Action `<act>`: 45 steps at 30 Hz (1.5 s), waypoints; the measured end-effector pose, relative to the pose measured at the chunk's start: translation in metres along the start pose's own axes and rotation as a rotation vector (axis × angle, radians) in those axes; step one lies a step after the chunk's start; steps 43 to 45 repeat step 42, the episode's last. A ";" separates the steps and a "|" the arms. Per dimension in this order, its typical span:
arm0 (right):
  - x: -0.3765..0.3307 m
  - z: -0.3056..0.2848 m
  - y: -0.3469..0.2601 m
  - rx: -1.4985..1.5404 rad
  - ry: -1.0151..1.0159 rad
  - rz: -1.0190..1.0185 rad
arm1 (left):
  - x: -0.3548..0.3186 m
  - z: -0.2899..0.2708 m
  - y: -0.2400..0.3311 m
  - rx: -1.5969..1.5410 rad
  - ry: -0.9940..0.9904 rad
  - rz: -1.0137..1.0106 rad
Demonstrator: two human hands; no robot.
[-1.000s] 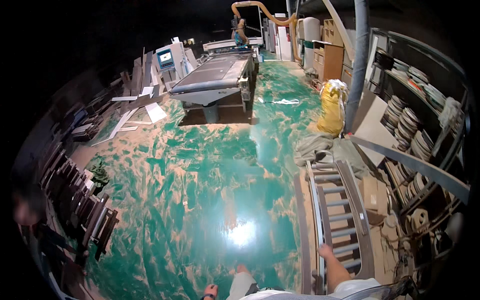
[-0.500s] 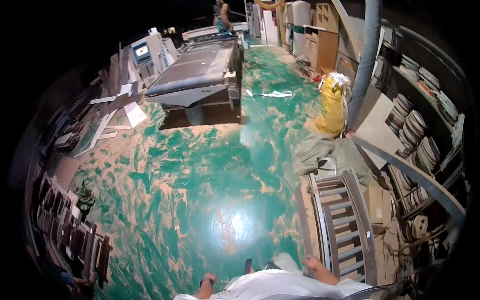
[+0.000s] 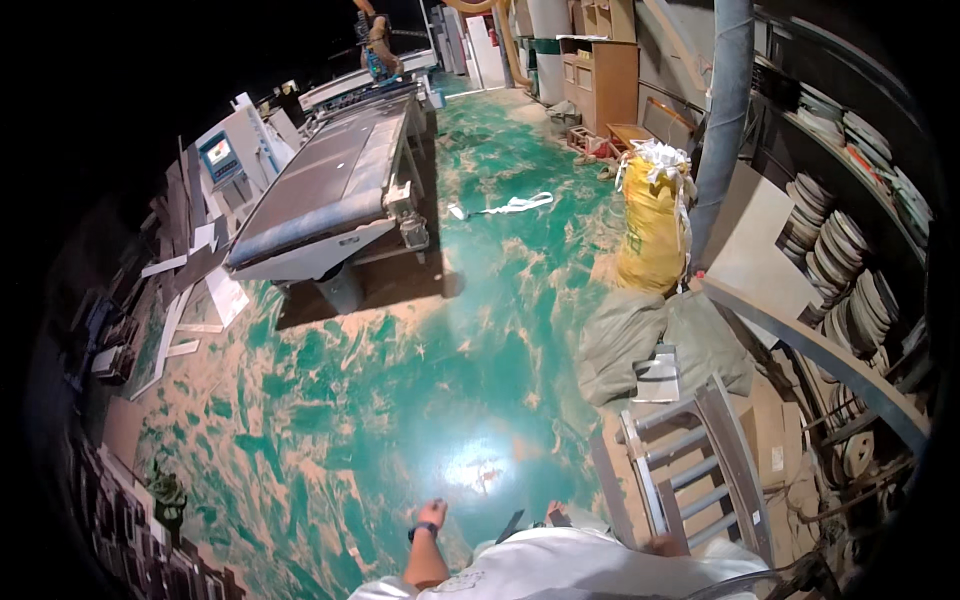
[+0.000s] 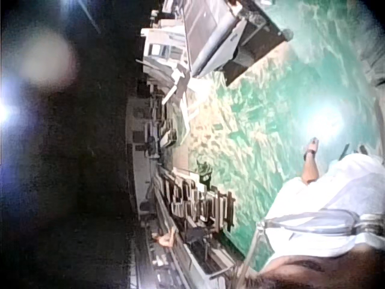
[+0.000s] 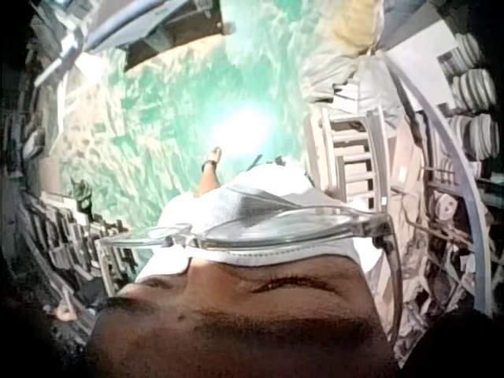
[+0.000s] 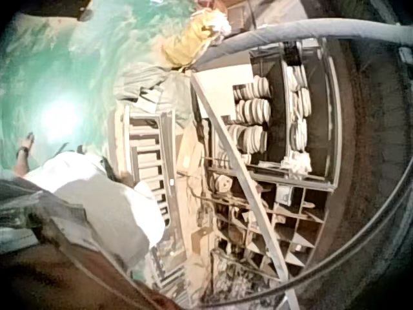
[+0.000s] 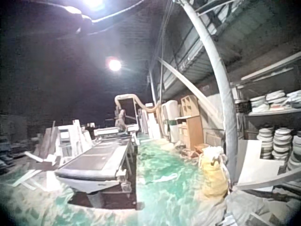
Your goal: The person tears off small white labels from a roll and sticks them onto several brown rectangular wood panels resting on a CNC machine table. After labeling, the person picks up the panels and carries them to a nearby metal rack.
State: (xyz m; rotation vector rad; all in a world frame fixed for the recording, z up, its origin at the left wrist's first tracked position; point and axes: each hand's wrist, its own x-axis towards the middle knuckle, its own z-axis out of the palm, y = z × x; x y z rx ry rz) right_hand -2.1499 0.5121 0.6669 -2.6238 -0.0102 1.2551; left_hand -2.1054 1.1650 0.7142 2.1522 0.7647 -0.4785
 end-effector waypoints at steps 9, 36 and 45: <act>0.295 -0.457 -0.266 0.374 0.571 -0.358 | 0.093 0.002 0.028 -0.524 -0.053 -0.537; 0.690 -0.747 -0.246 0.287 0.406 -0.234 | 0.955 -0.168 0.857 -0.399 -0.259 0.252; 0.969 -1.212 -0.379 0.409 0.328 -0.043 | 1.032 -0.192 0.896 -0.514 -0.152 0.061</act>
